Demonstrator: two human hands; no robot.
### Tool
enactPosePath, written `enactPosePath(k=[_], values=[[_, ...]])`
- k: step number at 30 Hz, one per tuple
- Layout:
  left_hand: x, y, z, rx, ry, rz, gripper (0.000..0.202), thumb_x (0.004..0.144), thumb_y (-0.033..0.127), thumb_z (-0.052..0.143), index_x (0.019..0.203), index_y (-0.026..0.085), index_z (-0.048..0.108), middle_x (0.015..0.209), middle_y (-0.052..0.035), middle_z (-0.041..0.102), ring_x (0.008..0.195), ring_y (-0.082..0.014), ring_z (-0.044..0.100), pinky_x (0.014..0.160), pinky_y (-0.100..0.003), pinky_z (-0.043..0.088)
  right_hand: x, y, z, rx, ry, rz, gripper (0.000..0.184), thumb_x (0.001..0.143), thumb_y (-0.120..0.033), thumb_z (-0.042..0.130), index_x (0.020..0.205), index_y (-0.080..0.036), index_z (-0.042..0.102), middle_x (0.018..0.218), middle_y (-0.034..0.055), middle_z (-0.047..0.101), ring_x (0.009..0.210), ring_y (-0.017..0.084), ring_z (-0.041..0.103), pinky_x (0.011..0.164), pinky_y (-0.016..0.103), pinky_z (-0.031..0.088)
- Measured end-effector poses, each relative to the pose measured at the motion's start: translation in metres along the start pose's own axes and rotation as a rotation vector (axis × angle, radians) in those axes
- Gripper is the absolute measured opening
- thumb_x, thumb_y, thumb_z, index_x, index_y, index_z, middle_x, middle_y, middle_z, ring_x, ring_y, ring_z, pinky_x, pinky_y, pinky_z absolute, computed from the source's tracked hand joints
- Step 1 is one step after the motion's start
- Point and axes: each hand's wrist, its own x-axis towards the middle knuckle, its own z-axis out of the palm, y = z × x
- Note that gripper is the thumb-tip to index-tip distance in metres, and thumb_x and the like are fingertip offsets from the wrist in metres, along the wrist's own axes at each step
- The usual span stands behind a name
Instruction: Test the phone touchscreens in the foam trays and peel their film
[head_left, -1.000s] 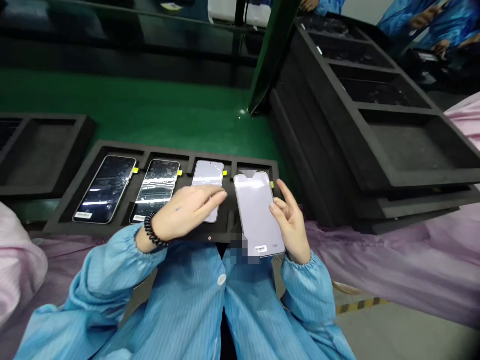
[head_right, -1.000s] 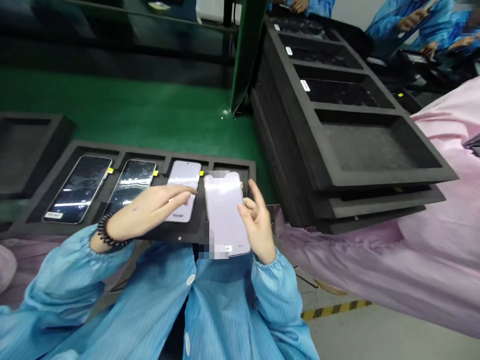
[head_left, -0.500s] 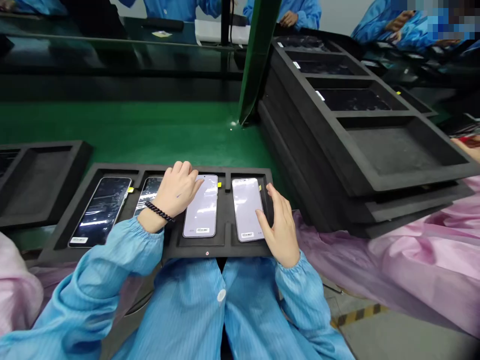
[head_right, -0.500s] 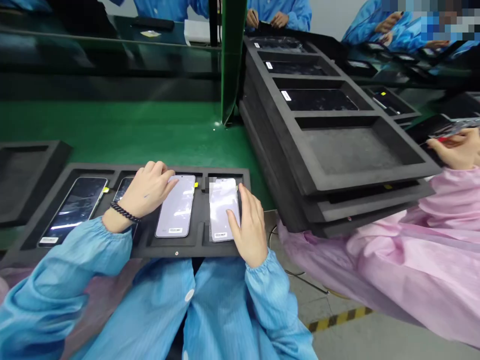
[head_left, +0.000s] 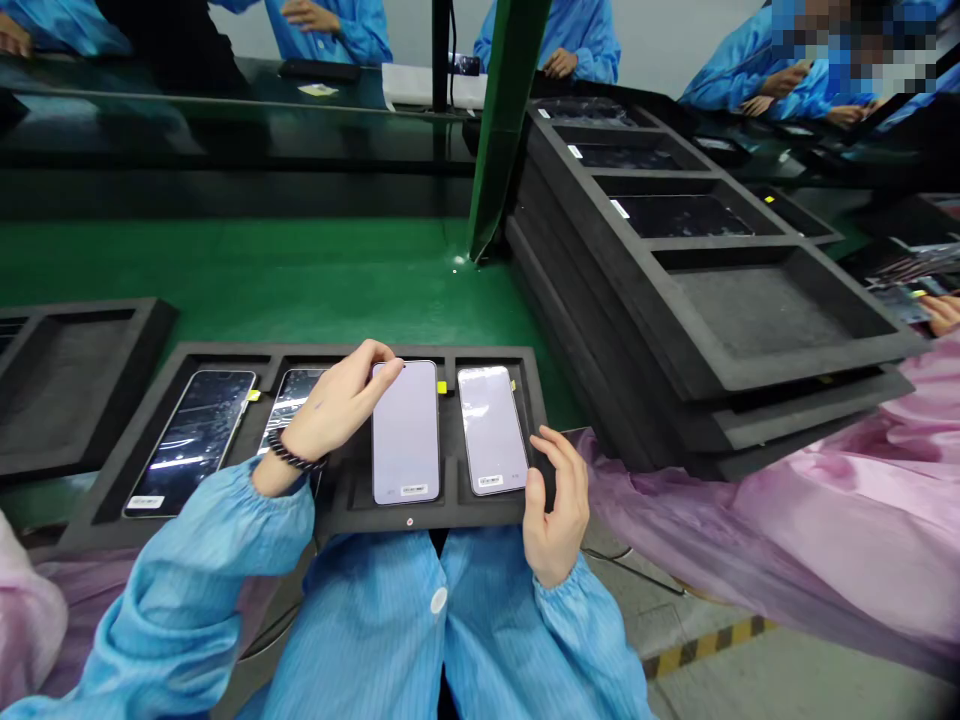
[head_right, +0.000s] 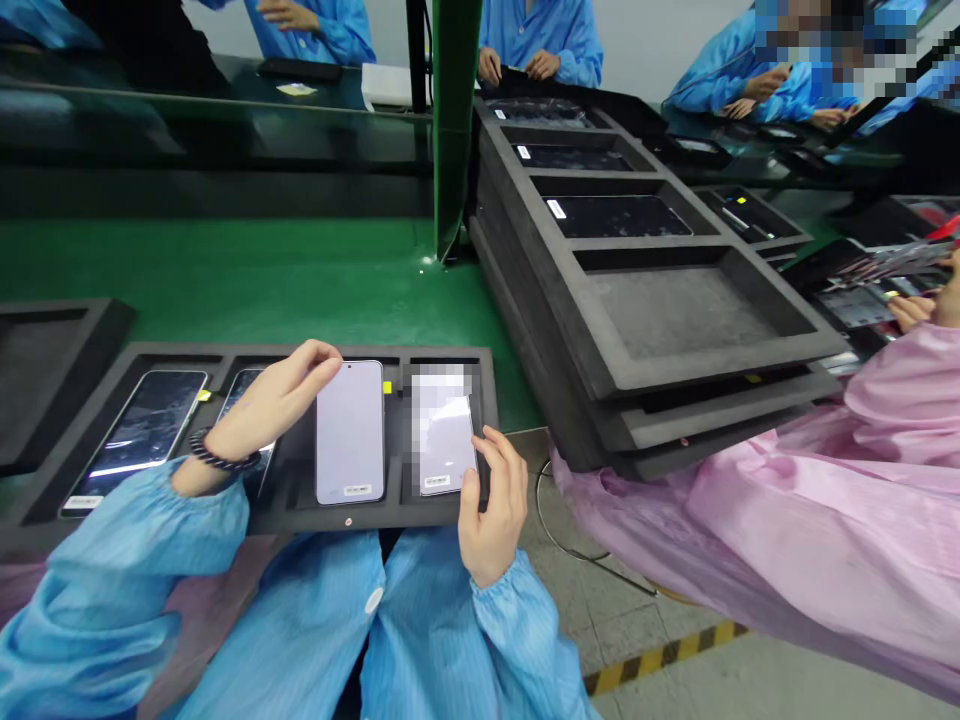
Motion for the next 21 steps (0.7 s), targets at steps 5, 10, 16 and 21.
enactPosePath(k=[5,10,16,21], values=[[-0.026,0.001,0.018,-0.498,-0.1,-0.115,0.058,0.086,0.057,0.059,0.126,0.016,0.052,0.099,-0.007,0.071,0.088,-0.0234,0.068,0.078,-0.035,0.055,0.0,-0.002,-0.004,0.032,-0.03,0.024,0.027,0.101,-0.023,0.046,0.123,-0.024,0.061,0.131,0.0114,0.064,0.123,0.026,0.06,0.098,0.047,0.051],[-0.037,0.008,0.022,-0.544,0.017,-0.165,0.043,0.091,0.046,0.052,0.118,0.015,0.062,0.118,-0.01,0.071,0.105,-0.0265,0.067,0.093,-0.038,0.054,0.01,-0.01,-0.013,0.12,-0.032,0.039,0.028,0.101,-0.022,0.046,0.124,-0.024,0.061,0.132,0.01,0.062,0.124,0.025,0.058,0.102,0.046,0.049],[-0.08,0.042,0.01,-0.61,0.154,-0.118,0.05,0.094,0.047,0.055,0.134,0.017,0.061,0.128,-0.0069,0.07,0.114,-0.0261,0.066,0.097,-0.031,0.054,0.052,-0.042,-0.014,0.355,-0.245,-0.046,0.018,0.1,-0.026,0.048,0.109,-0.022,0.063,0.1,0.0036,0.065,0.083,0.016,0.062,0.076,0.031,0.052],[-0.115,0.049,0.024,-0.666,0.069,-0.114,0.051,0.097,0.048,0.054,0.14,0.02,0.059,0.125,-0.0057,0.072,0.113,-0.0254,0.068,0.088,-0.028,0.057,0.069,-0.066,-0.009,0.261,-0.262,-0.22,0.02,0.1,-0.028,0.057,0.081,-0.022,0.057,0.072,-0.0015,0.058,0.065,0.013,0.053,0.063,0.027,0.044]])
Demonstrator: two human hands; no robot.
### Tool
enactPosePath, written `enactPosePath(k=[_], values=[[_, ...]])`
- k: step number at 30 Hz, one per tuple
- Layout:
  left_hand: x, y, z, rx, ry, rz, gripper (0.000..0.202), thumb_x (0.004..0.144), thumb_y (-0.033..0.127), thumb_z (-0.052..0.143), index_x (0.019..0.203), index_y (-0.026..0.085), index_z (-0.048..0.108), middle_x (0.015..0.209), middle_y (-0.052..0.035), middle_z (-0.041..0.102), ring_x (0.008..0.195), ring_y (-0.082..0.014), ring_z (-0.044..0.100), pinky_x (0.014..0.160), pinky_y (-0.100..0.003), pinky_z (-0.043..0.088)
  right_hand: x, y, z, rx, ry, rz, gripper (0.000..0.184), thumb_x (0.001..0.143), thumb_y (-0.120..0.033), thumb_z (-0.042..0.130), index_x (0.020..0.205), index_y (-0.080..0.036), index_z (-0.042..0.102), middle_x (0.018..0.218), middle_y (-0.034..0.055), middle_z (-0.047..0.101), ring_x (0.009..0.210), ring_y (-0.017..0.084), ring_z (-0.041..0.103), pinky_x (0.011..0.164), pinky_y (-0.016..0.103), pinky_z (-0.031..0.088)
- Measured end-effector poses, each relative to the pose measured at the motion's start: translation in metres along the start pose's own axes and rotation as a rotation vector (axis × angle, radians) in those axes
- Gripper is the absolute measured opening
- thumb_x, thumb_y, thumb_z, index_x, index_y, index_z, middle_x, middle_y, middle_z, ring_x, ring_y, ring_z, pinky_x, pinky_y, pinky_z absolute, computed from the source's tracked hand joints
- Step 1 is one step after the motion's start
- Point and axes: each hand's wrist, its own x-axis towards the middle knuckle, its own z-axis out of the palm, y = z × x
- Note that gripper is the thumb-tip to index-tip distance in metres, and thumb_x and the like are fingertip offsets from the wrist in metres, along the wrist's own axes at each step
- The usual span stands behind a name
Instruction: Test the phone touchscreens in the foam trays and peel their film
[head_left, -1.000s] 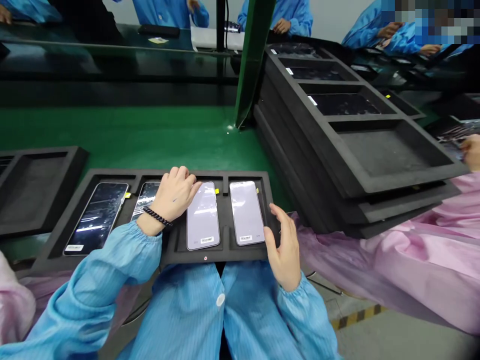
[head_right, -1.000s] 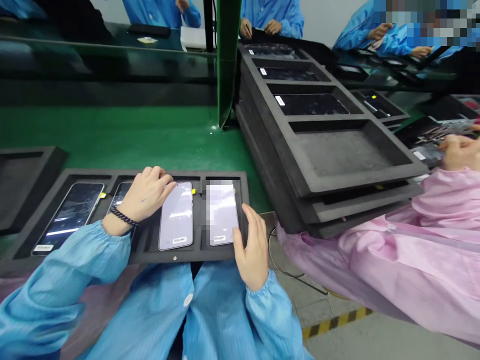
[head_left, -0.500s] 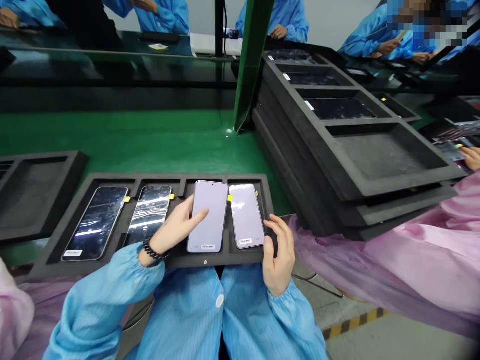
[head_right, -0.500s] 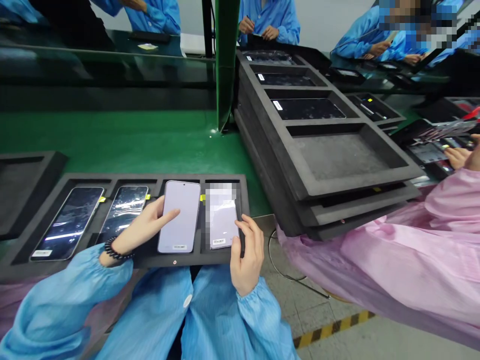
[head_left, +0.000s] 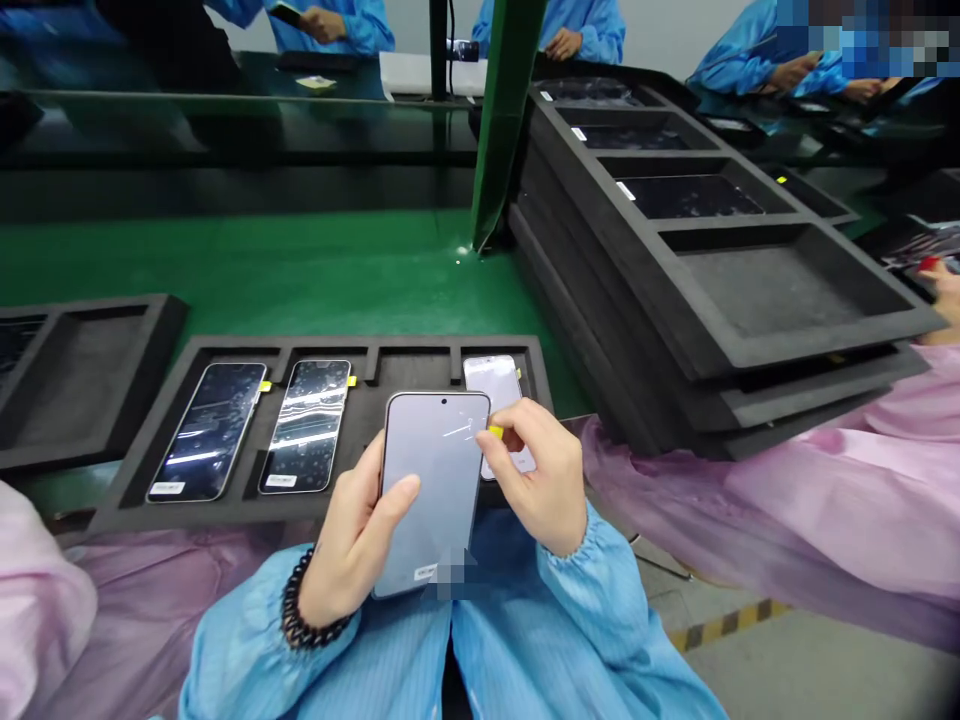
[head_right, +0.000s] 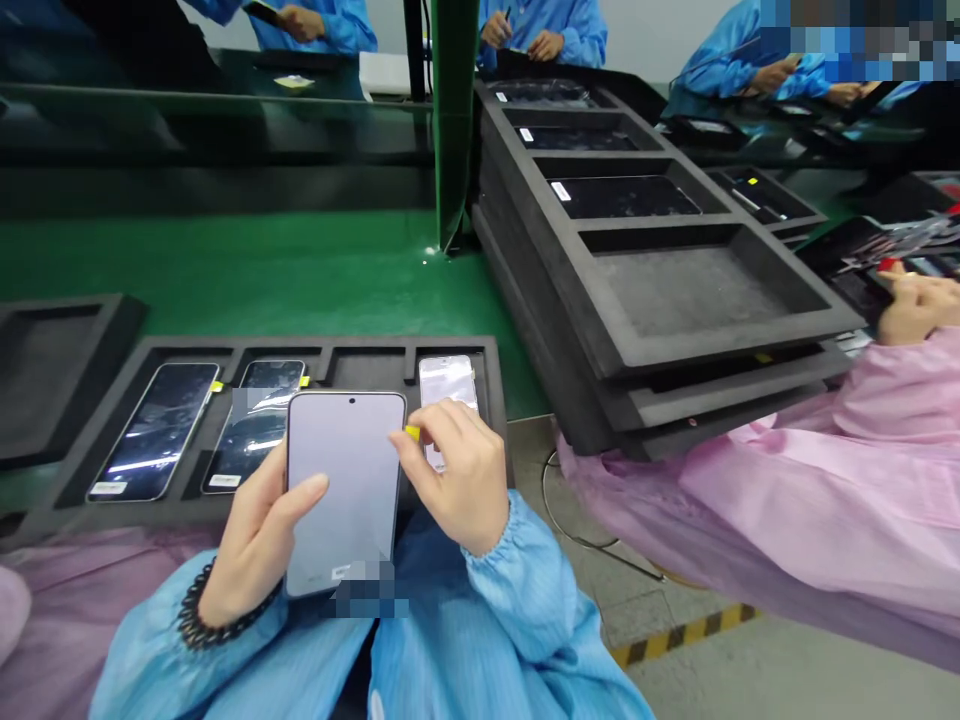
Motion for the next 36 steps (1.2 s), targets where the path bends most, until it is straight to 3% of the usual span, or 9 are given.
enactPosePath(k=[3,7,13,18,22,26,30,33,36], values=[[-0.007,-0.001,0.001,-0.028,0.05,-0.048,0.052,0.095,0.049,0.056,0.138,0.019,0.061,0.127,-0.0062,0.071,0.116,-0.0267,0.067,0.092,-0.03,0.057,-0.001,-0.001,0.001,-0.056,0.011,-0.167,0.021,0.1,-0.021,0.056,0.079,-0.022,0.058,0.069,-0.0008,0.06,0.064,0.013,0.052,0.062,0.027,0.043],[-0.013,0.007,0.001,-0.111,0.072,-0.124,0.054,0.091,0.051,0.061,0.133,0.018,0.065,0.128,-0.0073,0.071,0.117,-0.0286,0.067,0.099,-0.034,0.056,-0.005,0.006,-0.003,0.083,0.005,-0.431,0.017,0.1,-0.024,0.055,0.086,-0.022,0.064,0.07,0.0009,0.063,0.06,0.014,0.051,0.054,0.029,0.041],[-0.022,0.017,0.002,-0.206,0.009,-0.142,0.051,0.09,0.051,0.061,0.13,0.018,0.067,0.122,-0.0075,0.074,0.108,-0.029,0.07,0.093,-0.035,0.059,-0.011,0.008,-0.006,0.184,0.075,-0.503,0.018,0.1,-0.031,0.054,0.089,-0.024,0.068,0.065,0.0,0.064,0.054,0.014,0.051,0.05,0.029,0.042],[-0.025,0.014,0.002,-0.257,-0.019,-0.138,0.052,0.092,0.049,0.059,0.135,0.02,0.063,0.121,-0.0074,0.074,0.113,-0.0304,0.069,0.093,-0.037,0.059,-0.012,0.006,-0.008,0.176,0.058,-0.539,0.016,0.1,-0.027,0.055,0.089,-0.024,0.066,0.065,0.0006,0.063,0.054,0.015,0.05,0.05,0.03,0.042],[-0.028,0.014,0.001,-0.251,-0.031,-0.151,0.055,0.093,0.05,0.058,0.138,0.02,0.061,0.123,-0.0079,0.073,0.114,-0.0315,0.068,0.097,-0.04,0.058,-0.013,0.007,-0.009,0.167,0.065,-0.515,0.016,0.1,-0.031,0.055,0.09,-0.025,0.067,0.065,-0.0004,0.063,0.053,0.015,0.051,0.05,0.03,0.042],[-0.025,0.013,0.001,-0.173,-0.022,-0.128,0.053,0.094,0.052,0.055,0.136,0.02,0.062,0.123,-0.0069,0.073,0.11,-0.0295,0.07,0.092,-0.036,0.059,-0.011,0.007,-0.009,0.172,0.083,-0.486,0.018,0.1,-0.032,0.056,0.088,-0.025,0.068,0.066,-0.0004,0.064,0.056,0.014,0.053,0.051,0.03,0.044],[-0.009,0.001,0.009,-0.011,-0.094,-0.096,0.051,0.098,0.049,0.05,0.14,0.021,0.057,0.13,-0.0067,0.07,0.111,-0.0264,0.068,0.095,-0.034,0.055,0.004,0.0,-0.006,-0.012,0.126,-0.406,0.021,0.093,-0.033,0.067,0.072,-0.028,0.068,0.085,0.0016,0.072,0.079,0.019,0.062,0.071,0.036,0.052],[0.004,-0.008,0.019,0.03,-0.164,-0.111,0.052,0.099,0.046,0.047,0.143,0.02,0.053,0.134,-0.0075,0.067,0.12,-0.0274,0.064,0.102,-0.036,0.051,0.018,-0.002,0.003,0.009,0.065,-0.278,0.025,0.089,-0.028,0.07,0.065,-0.028,0.066,0.095,0.0,0.076,0.1,0.025,0.062,0.091,0.045,0.051],[0.011,-0.013,0.024,-0.084,-0.175,-0.163,0.054,0.093,0.043,0.049,0.141,0.019,0.055,0.137,-0.0079,0.064,0.126,-0.0296,0.059,0.102,-0.037,0.051,0.025,0.005,0.012,0.241,-0.007,-0.044,0.023,0.092,-0.028,0.068,0.069,-0.026,0.066,0.085,-0.0005,0.075,0.099,0.023,0.064,0.097,0.044,0.05]])
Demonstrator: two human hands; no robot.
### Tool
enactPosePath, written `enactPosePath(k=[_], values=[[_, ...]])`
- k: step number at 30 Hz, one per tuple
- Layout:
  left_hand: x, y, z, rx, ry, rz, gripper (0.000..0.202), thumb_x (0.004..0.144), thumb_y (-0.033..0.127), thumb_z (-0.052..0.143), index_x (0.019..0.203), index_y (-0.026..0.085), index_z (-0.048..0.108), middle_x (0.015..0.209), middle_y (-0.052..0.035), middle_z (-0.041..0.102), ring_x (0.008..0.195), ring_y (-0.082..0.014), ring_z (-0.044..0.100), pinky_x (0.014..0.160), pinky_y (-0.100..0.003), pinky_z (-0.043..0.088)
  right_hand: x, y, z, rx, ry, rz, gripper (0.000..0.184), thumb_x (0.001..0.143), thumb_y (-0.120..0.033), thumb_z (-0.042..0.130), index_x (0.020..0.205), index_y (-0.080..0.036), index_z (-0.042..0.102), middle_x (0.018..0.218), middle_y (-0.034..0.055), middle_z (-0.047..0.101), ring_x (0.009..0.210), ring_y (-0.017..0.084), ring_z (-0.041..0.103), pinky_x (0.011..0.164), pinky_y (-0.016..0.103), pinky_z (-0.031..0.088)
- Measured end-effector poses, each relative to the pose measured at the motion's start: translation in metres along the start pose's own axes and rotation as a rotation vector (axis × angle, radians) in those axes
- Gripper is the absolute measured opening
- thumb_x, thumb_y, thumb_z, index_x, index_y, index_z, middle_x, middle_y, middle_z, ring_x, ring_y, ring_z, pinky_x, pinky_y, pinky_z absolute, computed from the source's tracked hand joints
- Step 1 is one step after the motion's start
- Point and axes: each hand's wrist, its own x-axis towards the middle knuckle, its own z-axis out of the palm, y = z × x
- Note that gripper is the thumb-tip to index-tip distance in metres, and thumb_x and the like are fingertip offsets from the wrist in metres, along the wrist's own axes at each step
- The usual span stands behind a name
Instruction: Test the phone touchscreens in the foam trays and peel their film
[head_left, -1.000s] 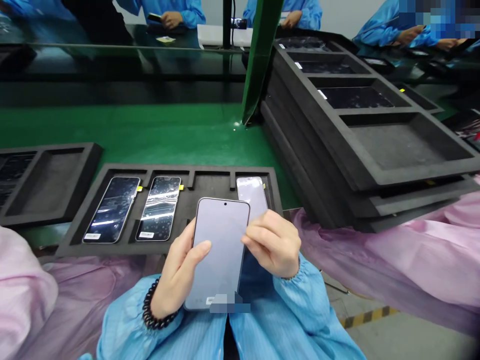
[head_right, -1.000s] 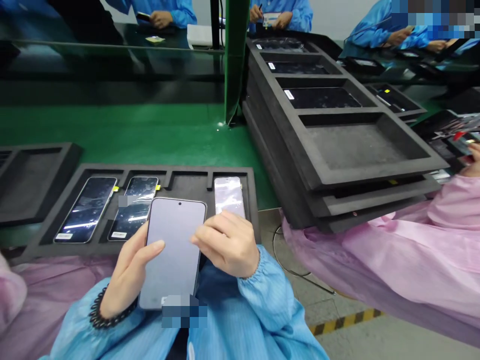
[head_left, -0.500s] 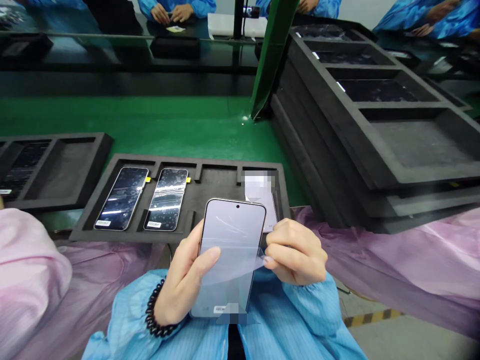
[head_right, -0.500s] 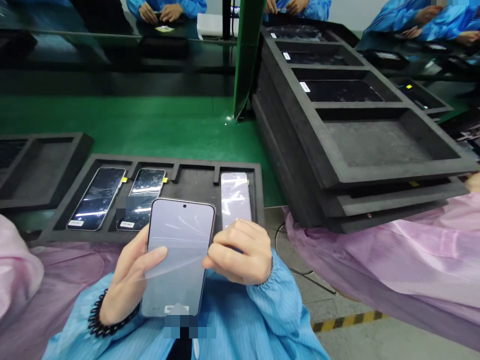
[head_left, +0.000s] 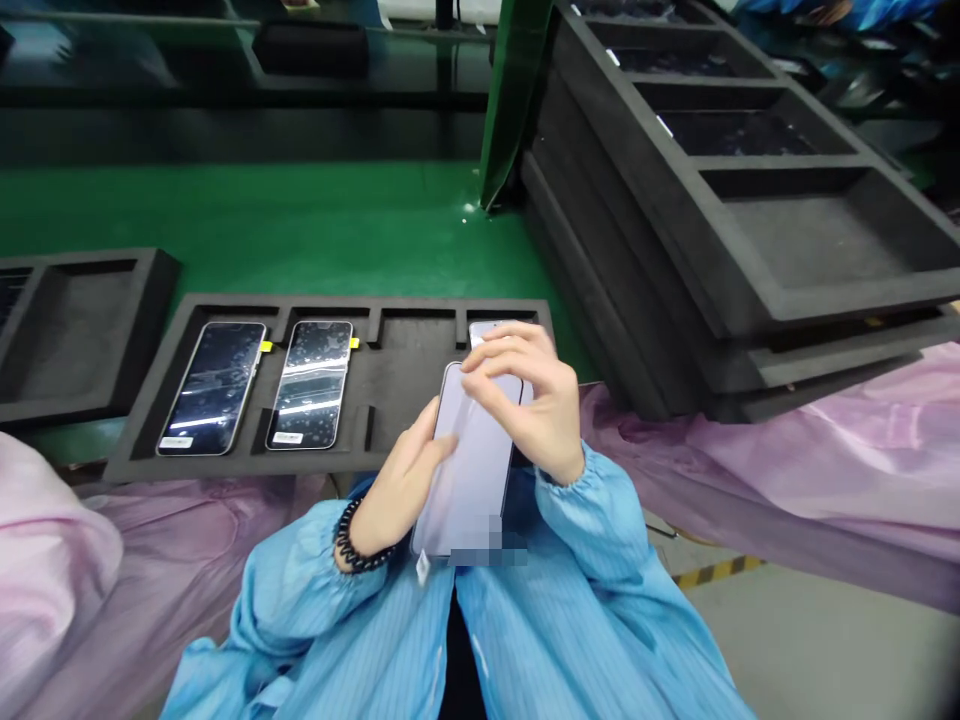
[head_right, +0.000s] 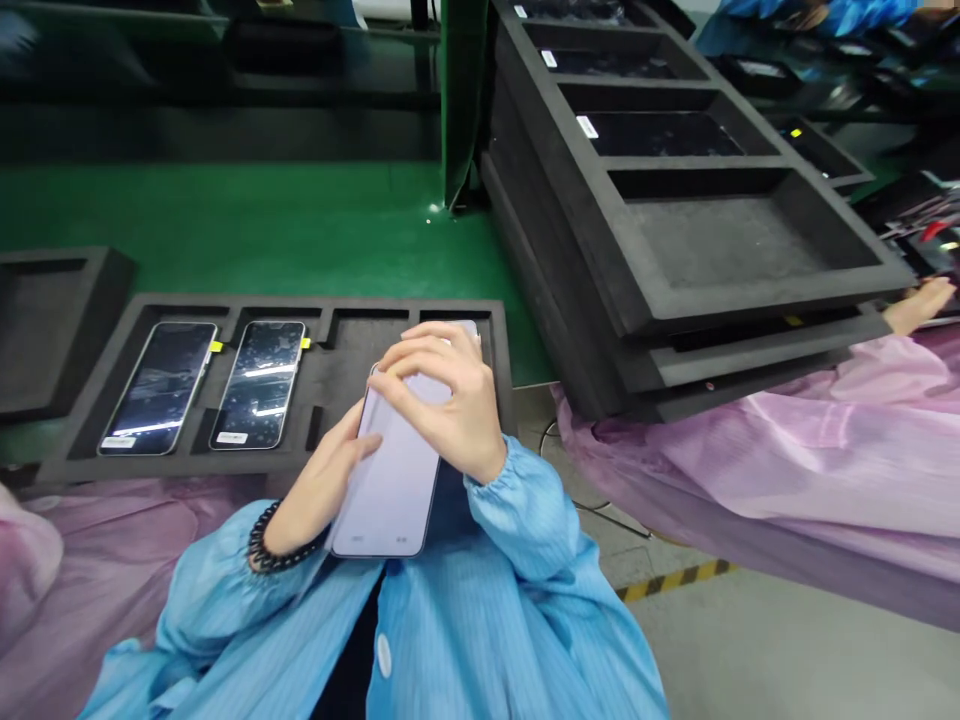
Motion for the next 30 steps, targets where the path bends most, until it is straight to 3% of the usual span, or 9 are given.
enactPosePath(k=[3,4,6,13,18,21,24,28,30], values=[[-0.001,-0.002,-0.002,-0.156,-0.039,-0.121,0.063,0.085,0.046,0.051,0.142,0.019,0.053,0.117,-0.0072,0.071,0.094,-0.0261,0.068,0.071,-0.032,0.055,0.0,0.01,0.003,0.201,-0.095,0.15,0.029,0.101,-0.037,0.055,0.079,-0.024,0.07,0.091,0.0013,0.073,0.097,0.02,0.067,0.098,0.04,0.051],[-0.003,-0.003,-0.004,-0.187,-0.068,-0.165,0.066,0.084,0.047,0.05,0.144,0.021,0.05,0.106,-0.0059,0.072,0.078,-0.0229,0.066,0.058,-0.03,0.051,-0.001,0.011,0.003,0.242,-0.126,0.176,0.034,0.103,-0.041,0.049,0.083,-0.023,0.071,0.095,0.0024,0.073,0.1,0.02,0.067,0.1,0.04,0.051],[-0.006,-0.002,-0.006,-0.219,-0.094,-0.206,0.068,0.083,0.047,0.048,0.146,0.023,0.048,0.091,-0.0037,0.07,0.062,-0.0186,0.057,0.047,-0.027,0.041,-0.001,0.012,0.003,0.324,-0.165,0.202,0.038,0.104,-0.044,0.044,0.089,-0.022,0.071,0.101,0.0041,0.072,0.106,0.02,0.066,0.103,0.04,0.051],[-0.006,0.007,-0.005,-0.269,-0.041,-0.158,0.064,0.079,0.045,0.054,0.137,0.019,0.056,0.083,-0.0032,0.067,0.065,-0.0181,0.056,0.051,-0.026,0.041,-0.001,0.007,0.003,0.329,-0.164,0.232,0.043,0.104,-0.044,0.038,0.089,-0.022,0.072,0.103,0.0068,0.07,0.106,0.025,0.066,0.102,0.043,0.054],[-0.007,0.005,-0.001,-0.356,-0.003,-0.094,0.058,0.081,0.043,0.057,0.132,0.017,0.06,0.098,-0.0043,0.07,0.07,-0.0172,0.058,0.057,-0.026,0.042,0.001,0.007,0.006,0.385,-0.169,0.257,0.037,0.102,-0.043,0.041,0.087,-0.025,0.07,0.104,0.004,0.07,0.108,0.024,0.065,0.105,0.044,0.053],[-0.007,0.004,-0.005,-0.325,0.017,-0.078,0.052,0.083,0.042,0.056,0.128,0.017,0.062,0.101,-0.0049,0.07,0.078,-0.0201,0.061,0.062,-0.027,0.045,0.001,0.008,0.001,0.473,-0.179,0.282,0.031,0.1,-0.047,0.046,0.097,-0.026,0.068,0.112,0.0025,0.07,0.115,0.024,0.064,0.109,0.046,0.05],[-0.001,0.006,-0.027,-0.172,0.153,-0.012,0.041,0.086,0.04,0.058,0.117,0.014,0.067,0.09,-0.003,0.068,0.074,-0.0165,0.058,0.06,-0.024,0.043,-0.003,0.011,-0.015,0.555,-0.089,0.288,0.029,0.095,-0.049,0.051,0.112,-0.03,0.064,0.124,-0.0013,0.068,0.126,0.024,0.061,0.114,0.046,0.046],[0.021,0.006,-0.075,0.191,0.403,0.063,0.033,0.097,0.038,0.053,0.117,0.014,0.063,0.084,0.0008,0.059,0.069,-0.0094,0.049,0.056,-0.018,0.038,-0.024,0.018,-0.043,0.464,0.024,0.295,0.034,0.093,-0.055,0.051,0.114,-0.031,0.064,0.114,0.0007,0.071,0.115,0.026,0.066,0.105,0.047,0.052],[0.037,0.004,-0.092,0.379,0.37,0.027,0.033,0.099,0.039,0.048,0.119,0.015,0.06,0.088,0.0,0.059,0.071,-0.0103,0.051,0.057,-0.018,0.041,-0.038,0.023,-0.054,0.442,0.03,0.309,0.035,0.095,-0.054,0.051,0.114,-0.028,0.066,0.107,0.0022,0.073,0.107,0.026,0.068,0.1,0.045,0.054]])
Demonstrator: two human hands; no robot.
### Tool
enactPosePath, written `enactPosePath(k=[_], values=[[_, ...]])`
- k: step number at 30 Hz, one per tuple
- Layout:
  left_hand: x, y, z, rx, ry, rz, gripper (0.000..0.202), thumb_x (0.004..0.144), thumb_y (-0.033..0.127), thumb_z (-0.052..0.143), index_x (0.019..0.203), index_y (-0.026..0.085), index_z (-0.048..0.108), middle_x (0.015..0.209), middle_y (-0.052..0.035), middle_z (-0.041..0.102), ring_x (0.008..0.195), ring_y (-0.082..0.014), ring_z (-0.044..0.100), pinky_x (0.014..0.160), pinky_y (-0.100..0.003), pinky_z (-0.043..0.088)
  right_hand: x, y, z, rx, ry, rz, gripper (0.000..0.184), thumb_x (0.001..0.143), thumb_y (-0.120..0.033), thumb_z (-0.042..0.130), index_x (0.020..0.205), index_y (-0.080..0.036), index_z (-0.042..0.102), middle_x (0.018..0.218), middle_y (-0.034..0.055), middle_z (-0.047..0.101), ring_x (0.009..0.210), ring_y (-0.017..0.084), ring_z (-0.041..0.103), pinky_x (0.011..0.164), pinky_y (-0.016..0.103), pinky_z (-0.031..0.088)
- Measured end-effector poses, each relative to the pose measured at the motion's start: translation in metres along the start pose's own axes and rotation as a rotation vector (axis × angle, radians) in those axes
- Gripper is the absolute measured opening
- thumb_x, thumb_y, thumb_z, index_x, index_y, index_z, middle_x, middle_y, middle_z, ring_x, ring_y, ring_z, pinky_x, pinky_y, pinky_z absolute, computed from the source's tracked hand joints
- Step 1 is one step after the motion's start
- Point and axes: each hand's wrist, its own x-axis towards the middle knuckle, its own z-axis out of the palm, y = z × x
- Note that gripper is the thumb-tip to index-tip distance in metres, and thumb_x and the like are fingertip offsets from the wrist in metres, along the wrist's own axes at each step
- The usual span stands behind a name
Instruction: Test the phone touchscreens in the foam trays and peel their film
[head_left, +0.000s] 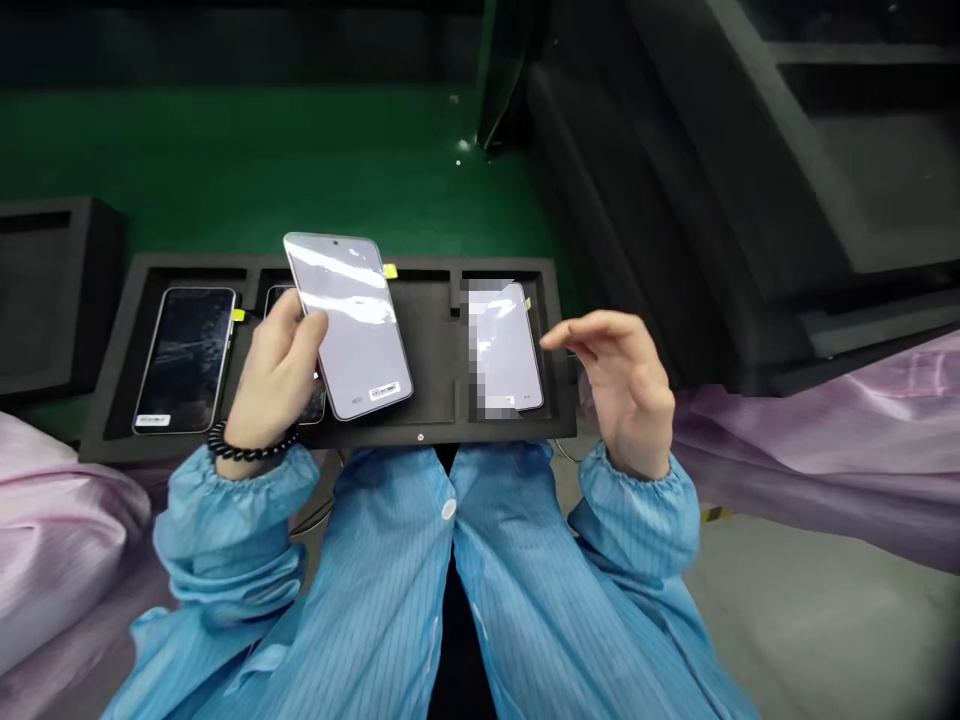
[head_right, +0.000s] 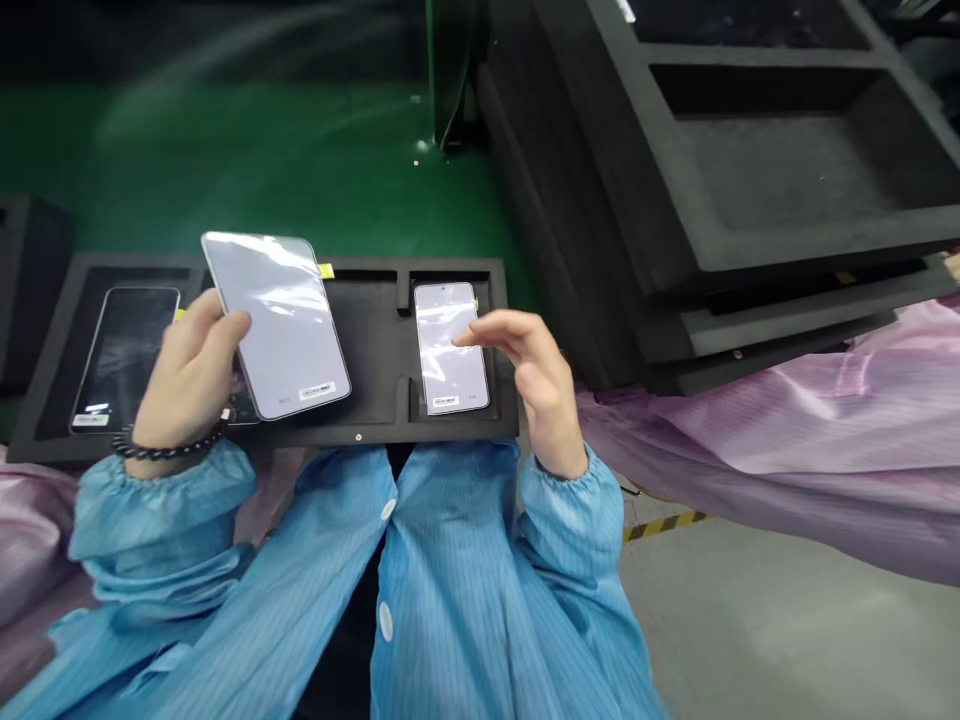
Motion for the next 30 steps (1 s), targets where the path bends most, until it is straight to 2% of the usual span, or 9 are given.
enactPosePath(k=[4,6,8,11,14,18,23,26,30], values=[[0.023,-0.006,0.008,0.124,-0.309,-0.052,0.039,0.094,0.051,0.047,0.105,0.016,0.061,0.069,0.0004,0.054,0.053,-0.0132,0.051,0.046,-0.024,0.041,-0.018,0.008,-0.012,-0.066,-0.026,0.093,0.034,0.1,-0.049,0.048,0.117,-0.027,0.067,0.105,0.0024,0.074,0.105,0.024,0.068,0.099,0.041,0.052],[0.021,-0.005,0.014,0.128,-0.375,-0.019,0.044,0.093,0.056,0.046,0.106,0.018,0.062,0.064,0.0007,0.055,0.047,-0.0144,0.051,0.045,-0.027,0.042,-0.024,0.01,-0.011,-0.118,-0.045,0.122,0.033,0.102,-0.047,0.047,0.12,-0.027,0.066,0.106,0.0022,0.073,0.105,0.023,0.067,0.099,0.04,0.052],[0.011,-0.002,0.015,0.215,-0.284,0.051,0.048,0.096,0.055,0.042,0.12,0.018,0.062,0.068,-0.0004,0.062,0.05,-0.0151,0.055,0.052,-0.028,0.046,-0.028,0.012,-0.009,-0.221,-0.058,0.112,0.032,0.103,-0.043,0.045,0.123,-0.027,0.065,0.111,0.0026,0.073,0.108,0.023,0.066,0.099,0.039,0.052],[-0.013,-0.003,0.008,0.383,0.118,0.162,0.045,0.103,0.045,0.038,0.134,0.02,0.06,0.092,-0.0042,0.073,0.063,-0.0148,0.062,0.067,-0.03,0.049,-0.031,0.016,-0.009,-0.501,-0.097,0.035,0.027,0.103,-0.035,0.049,0.124,-0.027,0.063,0.12,0.0044,0.07,0.116,0.023,0.063,0.102,0.041,0.049],[-0.038,-0.014,0.005,0.383,0.356,0.328,0.037,0.103,0.036,0.043,0.122,0.018,0.069,0.108,-0.008,0.074,0.085,-0.0189,0.067,0.083,-0.034,0.05,-0.03,0.02,-0.015,-0.757,-0.199,-0.061,0.03,0.097,-0.028,0.061,0.127,-0.026,0.059,0.124,0.007,0.068,0.121,0.026,0.059,0.105,0.045,0.048],[-0.054,-0.039,0.015,0.358,0.317,0.505,0.03,0.1,0.027,0.047,0.113,0.016,0.072,0.11,-0.0121,0.073,0.11,-0.0252,0.065,0.1,-0.041,0.047,-0.013,0.029,-0.019,-0.95,-0.423,-0.164,0.049,0.086,-0.032,0.075,0.131,-0.023,0.056,0.136,0.0121,0.062,0.128,0.032,0.054,0.114,0.055,0.041],[-0.05,-0.053,0.028,0.349,0.398,0.556,0.031,0.099,0.025,0.046,0.114,0.016,0.071,0.112,-0.0138,0.072,0.111,-0.0262,0.064,0.103,-0.045,0.045,0.017,0.045,0.002,-0.999,-0.637,-0.199,0.076,0.078,-0.048,0.083,0.142,-0.022,0.05,0.152,0.0152,0.051,0.141,0.035,0.044,0.121,0.06,0.03],[-0.049,-0.054,0.029,0.352,0.376,0.578,0.032,0.099,0.026,0.046,0.117,0.018,0.071,0.113,-0.013,0.073,0.111,-0.0265,0.064,0.103,-0.046,0.044,0.024,0.047,0.014,-0.98,-0.606,-0.253,0.073,0.082,-0.046,0.078,0.144,-0.02,0.049,0.155,0.0159,0.048,0.141,0.034,0.044,0.12,0.057,0.033],[-0.06,-0.065,0.022,0.32,0.382,0.687,0.037,0.099,0.032,0.043,0.118,0.026,0.074,0.112,-0.0101,0.073,0.111,-0.0275,0.064,0.106,-0.051,0.043,0.008,0.039,0.007,-0.871,-0.437,-0.333,0.059,0.089,-0.042,0.069,0.142,-0.022,0.053,0.148,0.0143,0.056,0.134,0.032,0.051,0.113,0.055,0.04]])
